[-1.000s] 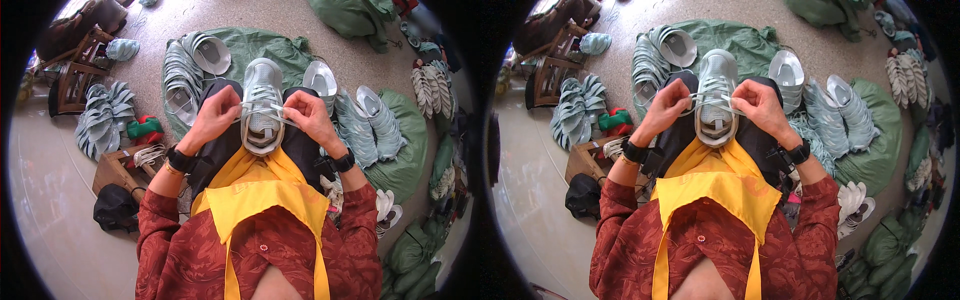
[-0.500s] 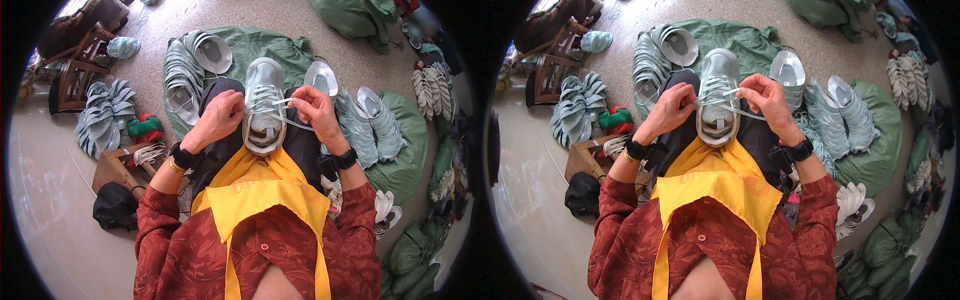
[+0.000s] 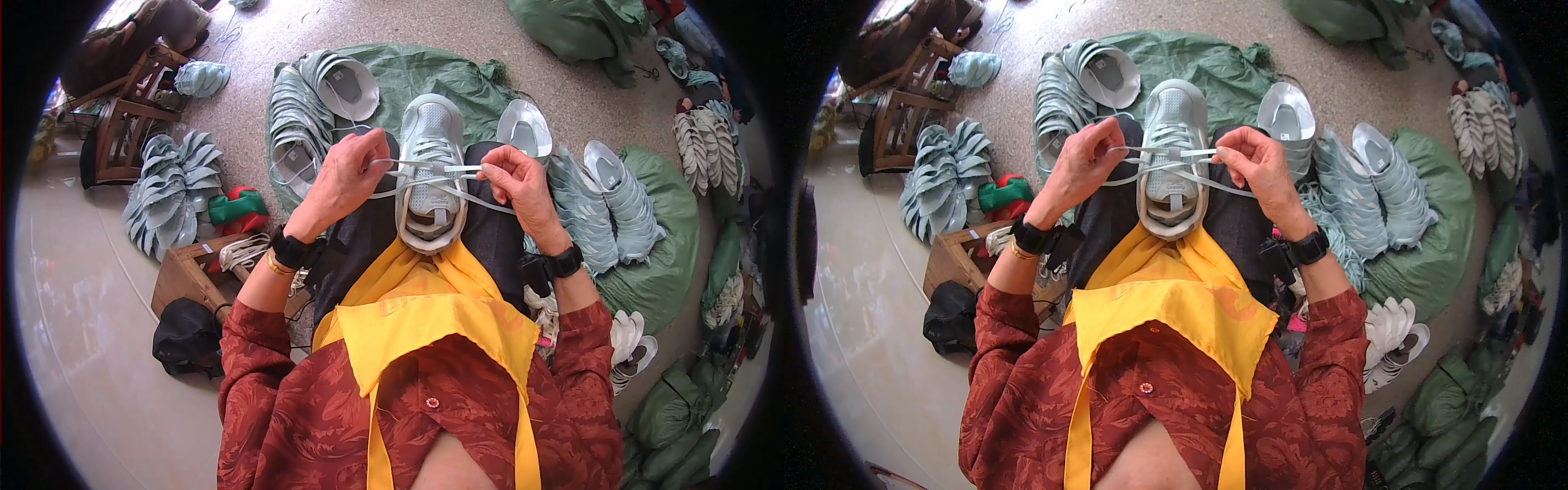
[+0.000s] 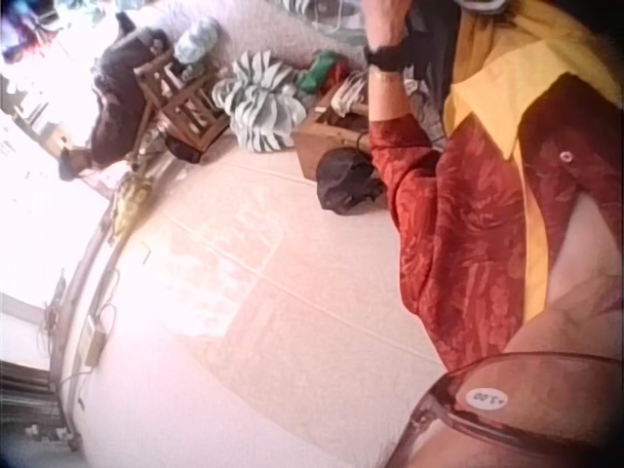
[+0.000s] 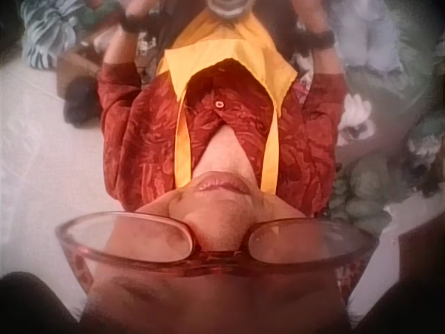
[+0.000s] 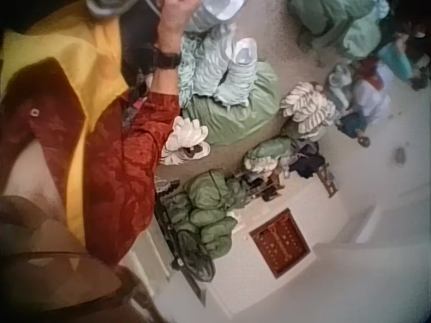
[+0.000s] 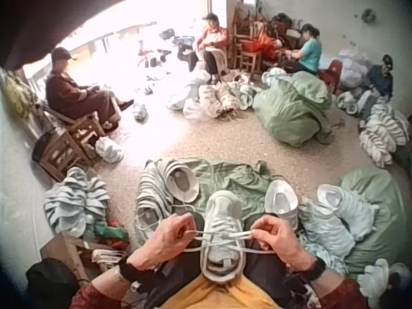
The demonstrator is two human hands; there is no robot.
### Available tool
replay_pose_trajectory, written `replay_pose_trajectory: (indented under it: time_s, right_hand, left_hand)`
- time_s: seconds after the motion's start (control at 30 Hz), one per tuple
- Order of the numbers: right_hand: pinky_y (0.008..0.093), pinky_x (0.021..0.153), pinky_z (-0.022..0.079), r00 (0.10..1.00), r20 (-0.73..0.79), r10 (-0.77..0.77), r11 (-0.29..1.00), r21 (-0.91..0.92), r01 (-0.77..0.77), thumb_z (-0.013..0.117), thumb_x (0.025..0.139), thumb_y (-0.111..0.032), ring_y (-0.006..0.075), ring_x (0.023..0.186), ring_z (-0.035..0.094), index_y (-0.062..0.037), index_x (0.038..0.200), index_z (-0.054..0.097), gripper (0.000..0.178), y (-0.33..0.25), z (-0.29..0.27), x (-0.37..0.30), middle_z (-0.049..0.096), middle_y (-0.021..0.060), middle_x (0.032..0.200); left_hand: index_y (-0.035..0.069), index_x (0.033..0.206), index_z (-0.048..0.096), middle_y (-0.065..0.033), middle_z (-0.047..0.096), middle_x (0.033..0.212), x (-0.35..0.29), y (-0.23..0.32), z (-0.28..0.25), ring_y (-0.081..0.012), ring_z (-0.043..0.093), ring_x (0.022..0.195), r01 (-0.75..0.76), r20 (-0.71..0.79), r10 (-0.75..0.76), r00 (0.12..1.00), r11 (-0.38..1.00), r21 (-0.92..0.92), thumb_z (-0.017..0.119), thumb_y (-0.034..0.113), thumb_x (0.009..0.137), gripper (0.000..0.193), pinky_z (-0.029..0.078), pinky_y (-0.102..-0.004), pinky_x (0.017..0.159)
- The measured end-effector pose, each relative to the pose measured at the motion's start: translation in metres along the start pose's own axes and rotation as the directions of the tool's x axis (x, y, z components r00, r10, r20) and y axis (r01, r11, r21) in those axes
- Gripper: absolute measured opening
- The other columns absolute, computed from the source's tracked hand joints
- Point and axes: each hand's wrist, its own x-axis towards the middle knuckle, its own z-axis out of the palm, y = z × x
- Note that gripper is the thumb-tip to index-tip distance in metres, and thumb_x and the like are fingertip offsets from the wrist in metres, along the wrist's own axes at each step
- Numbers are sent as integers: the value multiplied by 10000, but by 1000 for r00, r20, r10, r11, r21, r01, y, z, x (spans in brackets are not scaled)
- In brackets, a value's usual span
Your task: Manually lacing shoelaces into shoe uppers and organizing them for production.
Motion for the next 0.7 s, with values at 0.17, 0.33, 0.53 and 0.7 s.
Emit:
replay_pose_trajectory:
  time_s: [0.17,0.33,0.53,0.7]
  right_hand:
    - [173,549,425,1000,-13,15,1000,6,-15,681,961,-123,24,609,516,-31,1038,656,123,2,-2,0,712,37,859]
    - [173,549,423,999,-1,34,999,27,-34,682,964,-126,24,608,516,-31,1045,654,128,4,-2,4,713,33,865]
    - [173,548,418,999,11,30,999,27,-30,679,966,-121,22,606,518,-28,1055,656,130,2,1,4,716,29,871]
    - [177,544,454,999,-37,26,994,-102,-30,691,954,-124,23,608,547,-26,1042,650,138,2,-7,-4,700,19,835]
  left_hand:
    - [19,903,568,-19,536,799,4,-5,-15,-90,493,722,102,181,-90,979,993,-62,682,88,936,138,430,-259,649]
    - [44,912,622,-5,625,913,6,-3,-13,-95,587,925,348,404,-85,911,685,-640,643,254,1017,236,464,-251,867]
    - [71,936,624,-21,650,975,12,0,4,-115,598,1006,333,370,7,929,416,-846,582,315,1048,271,441,-286,970]
    - [91,889,590,-14,641,999,6,-14,-8,-102,582,995,352,364,-97,926,567,-745,586,290,1043,252,440,-272,953]
